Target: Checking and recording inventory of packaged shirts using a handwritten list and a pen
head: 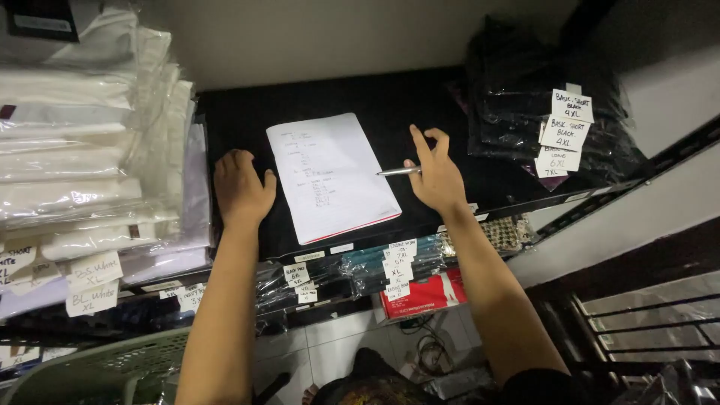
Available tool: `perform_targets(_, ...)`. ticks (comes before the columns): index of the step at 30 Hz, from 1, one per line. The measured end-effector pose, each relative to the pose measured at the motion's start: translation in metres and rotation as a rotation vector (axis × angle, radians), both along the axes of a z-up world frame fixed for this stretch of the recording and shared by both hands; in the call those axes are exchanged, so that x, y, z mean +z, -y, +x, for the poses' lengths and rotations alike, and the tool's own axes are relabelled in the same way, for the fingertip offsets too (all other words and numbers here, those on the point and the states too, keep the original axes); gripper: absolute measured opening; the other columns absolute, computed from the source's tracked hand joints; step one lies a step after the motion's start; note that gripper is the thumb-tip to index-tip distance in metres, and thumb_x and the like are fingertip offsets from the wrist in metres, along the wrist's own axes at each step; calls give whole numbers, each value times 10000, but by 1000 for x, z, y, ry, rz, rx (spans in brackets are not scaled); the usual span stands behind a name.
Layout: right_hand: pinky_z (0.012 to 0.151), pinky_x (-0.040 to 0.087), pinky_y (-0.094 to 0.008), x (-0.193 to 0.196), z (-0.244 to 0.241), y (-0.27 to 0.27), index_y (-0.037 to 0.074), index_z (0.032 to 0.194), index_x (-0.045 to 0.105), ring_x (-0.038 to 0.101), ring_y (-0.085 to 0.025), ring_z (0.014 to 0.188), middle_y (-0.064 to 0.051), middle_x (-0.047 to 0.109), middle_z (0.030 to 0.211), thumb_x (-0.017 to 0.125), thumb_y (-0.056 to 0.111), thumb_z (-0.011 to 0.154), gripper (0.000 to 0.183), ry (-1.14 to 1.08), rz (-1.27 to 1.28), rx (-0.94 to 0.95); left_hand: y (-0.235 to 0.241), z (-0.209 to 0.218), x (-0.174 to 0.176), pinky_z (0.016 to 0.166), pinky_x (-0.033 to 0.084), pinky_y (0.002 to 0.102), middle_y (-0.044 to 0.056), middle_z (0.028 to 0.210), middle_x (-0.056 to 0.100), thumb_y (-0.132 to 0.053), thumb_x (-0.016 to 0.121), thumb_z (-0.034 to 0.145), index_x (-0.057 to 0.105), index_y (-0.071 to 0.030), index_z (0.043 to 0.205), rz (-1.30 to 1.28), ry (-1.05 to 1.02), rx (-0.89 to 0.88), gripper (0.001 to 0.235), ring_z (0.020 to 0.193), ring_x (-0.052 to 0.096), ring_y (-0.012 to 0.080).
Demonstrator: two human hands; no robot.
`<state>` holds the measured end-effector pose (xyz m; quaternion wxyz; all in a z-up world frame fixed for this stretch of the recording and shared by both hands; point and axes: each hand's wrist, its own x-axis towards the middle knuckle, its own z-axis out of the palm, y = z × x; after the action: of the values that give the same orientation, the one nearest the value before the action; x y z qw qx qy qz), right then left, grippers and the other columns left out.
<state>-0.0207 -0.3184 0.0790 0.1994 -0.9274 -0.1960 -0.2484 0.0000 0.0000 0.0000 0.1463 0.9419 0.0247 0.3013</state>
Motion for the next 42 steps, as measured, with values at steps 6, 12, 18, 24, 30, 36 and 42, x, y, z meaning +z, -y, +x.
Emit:
perform_targets(6,648,506,-307,-17,16,10,156,1193,505,614,-243,782,-85,534,960,424,271,899,326,-26,-123,41,9,-15,24,868,351,457,193,1070,490,-242,549,773,385,-29,1110,-96,-77,-2,431,1036,463,357)
perform_targets(12,651,507,-321,-24,22,12,172,1171,514,614,-251,792,-56,511,984,425,314,895,323,-73,-156,35,12,-18,30,917,314,454,147,1226,447,-302,473,787,466,-58,1134,27,-164,13,424,1112,400,331)
perform_targets(18,622,524,-370,-12,10,5,164,1223,459,614,-280,767,-91,459,1058,457,270,884,355,-70,-93,-18,13,-15,14,988,208,488,186,1249,373,-328,511,795,468,-32,1015,114,-96,77,372,1158,313,366)
perform_targets(24,580,547,-410,-3,4,-4,89,1328,287,598,-377,784,-174,353,1063,505,159,847,533,-29,-27,-95,18,-19,30,1017,153,480,139,1313,306,-342,468,809,494,-33,1060,71,-222,110,399,1196,266,327)
perform_targets(30,562,508,-306,-30,26,11,150,1159,523,616,-235,693,-50,497,894,477,302,871,328,-34,-187,-58,20,-26,42,1016,187,487,198,1324,283,-295,478,809,361,-16,1203,4,-220,72,497,1187,302,356)
perform_targets(36,649,510,-349,-12,12,4,207,1161,553,612,-289,806,-78,518,991,496,218,860,307,-24,-139,25,24,-26,47,1056,-66,477,87,1474,82,-404,259,880,421,-188,1295,195,-387,139,495,1323,94,290)
perform_targets(42,631,515,-313,-21,20,9,206,1080,600,624,-233,747,-41,567,949,486,261,868,247,8,-146,1,25,-28,51,942,299,514,264,1335,310,-270,459,859,426,-54,1273,14,-24,-290,469,1142,403,409)
